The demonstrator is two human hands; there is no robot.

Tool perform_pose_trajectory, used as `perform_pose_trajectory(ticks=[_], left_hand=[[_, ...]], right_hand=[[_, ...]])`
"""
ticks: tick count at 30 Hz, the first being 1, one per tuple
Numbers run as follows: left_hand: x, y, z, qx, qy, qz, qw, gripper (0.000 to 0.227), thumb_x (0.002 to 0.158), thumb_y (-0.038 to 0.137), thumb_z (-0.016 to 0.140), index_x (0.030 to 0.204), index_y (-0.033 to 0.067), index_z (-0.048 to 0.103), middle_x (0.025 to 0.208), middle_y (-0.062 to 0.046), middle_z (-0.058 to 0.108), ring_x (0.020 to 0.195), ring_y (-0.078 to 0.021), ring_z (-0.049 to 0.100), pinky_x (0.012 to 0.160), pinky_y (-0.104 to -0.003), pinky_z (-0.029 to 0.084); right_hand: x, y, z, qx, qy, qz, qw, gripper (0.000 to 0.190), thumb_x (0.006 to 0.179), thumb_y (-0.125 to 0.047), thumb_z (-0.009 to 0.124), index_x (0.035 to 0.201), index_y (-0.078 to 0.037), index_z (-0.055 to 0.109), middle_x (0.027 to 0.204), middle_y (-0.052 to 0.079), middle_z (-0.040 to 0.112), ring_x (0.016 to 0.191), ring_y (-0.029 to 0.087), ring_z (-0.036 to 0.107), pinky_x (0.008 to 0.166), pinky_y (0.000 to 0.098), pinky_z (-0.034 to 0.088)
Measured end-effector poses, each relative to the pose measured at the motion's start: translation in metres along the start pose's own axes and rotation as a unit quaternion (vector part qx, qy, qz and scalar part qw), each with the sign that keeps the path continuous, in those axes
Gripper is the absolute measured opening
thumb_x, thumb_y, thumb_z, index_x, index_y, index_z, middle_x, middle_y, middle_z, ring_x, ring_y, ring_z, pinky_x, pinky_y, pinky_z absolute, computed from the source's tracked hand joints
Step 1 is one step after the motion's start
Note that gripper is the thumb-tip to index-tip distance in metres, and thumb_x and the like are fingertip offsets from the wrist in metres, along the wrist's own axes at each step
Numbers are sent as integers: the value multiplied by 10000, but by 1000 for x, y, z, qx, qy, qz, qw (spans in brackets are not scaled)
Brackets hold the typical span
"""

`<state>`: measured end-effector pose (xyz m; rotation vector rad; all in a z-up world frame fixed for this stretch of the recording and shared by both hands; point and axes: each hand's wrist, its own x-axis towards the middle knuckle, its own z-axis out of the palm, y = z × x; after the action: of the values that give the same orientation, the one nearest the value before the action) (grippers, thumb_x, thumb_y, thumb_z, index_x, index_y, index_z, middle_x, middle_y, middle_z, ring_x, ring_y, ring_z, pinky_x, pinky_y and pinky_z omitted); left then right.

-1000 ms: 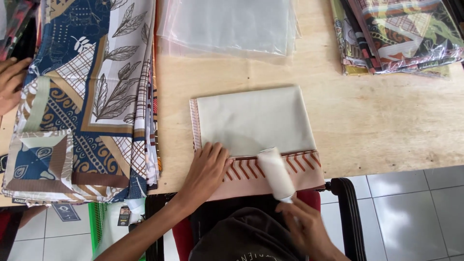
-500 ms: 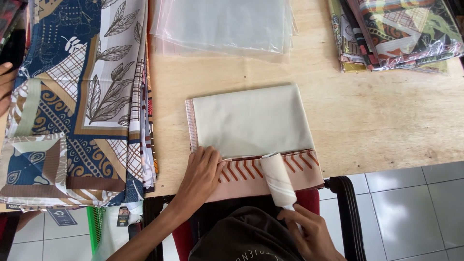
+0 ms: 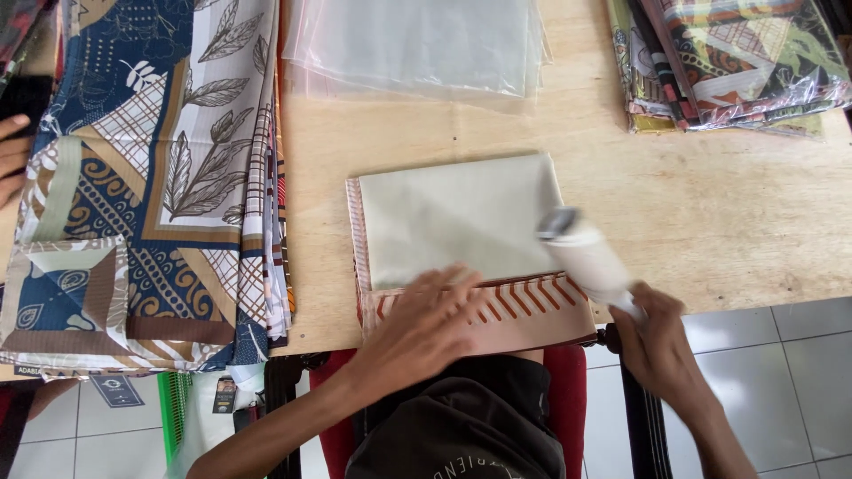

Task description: The person folds a patterned fabric on a wooden table, uses a white roller to smooth it, and then places it into a clear plastic bag. They seal the bag and set it aside with other packaged items.

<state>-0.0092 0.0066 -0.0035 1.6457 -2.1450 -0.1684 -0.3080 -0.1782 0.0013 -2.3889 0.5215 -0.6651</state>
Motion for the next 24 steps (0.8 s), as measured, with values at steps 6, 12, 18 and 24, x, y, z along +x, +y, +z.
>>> perform_pose_trajectory(ticks=[6,12,18,24], left_hand=[[13,9,37,199,-54,63,977,835,1027,665,466,1643,239,96,1720,-75,96,1590,-314,135,1282,-531,139],[14,12,28,98,-54,55,992,711,1032,599,387,1630,250,222,1718,-79,168,1592,-312,139,1279,-528,152],[20,-28,1,-119,75,-92,986,679,1035,440,518,1590,99,325,1647,-197,292,1533,-403,246,1206,-598,227],[30,-100,-10,36,88,-243,965,652,1073,347,461,1580,-23,283,1641,-267,254,1544,-409,204,1232,-578,133]], right_hand=[[89,86,21,-283,-146,-100,943,328,1058,-250,532,1329,-71,582,1059,96,721,896,210,691,738,365,591],[169,101,20,-324,-48,-83,941,271,1124,-199,519,1320,-33,607,1082,147,679,900,331,637,686,457,511],[155,2,58,-43,49,22,998,314,1048,-42,522,1343,9,425,893,307,652,811,509,700,656,565,564],[127,-38,96,-55,-139,-12,989,269,965,46,535,1103,-135,679,938,130,615,740,336,744,630,440,625]])
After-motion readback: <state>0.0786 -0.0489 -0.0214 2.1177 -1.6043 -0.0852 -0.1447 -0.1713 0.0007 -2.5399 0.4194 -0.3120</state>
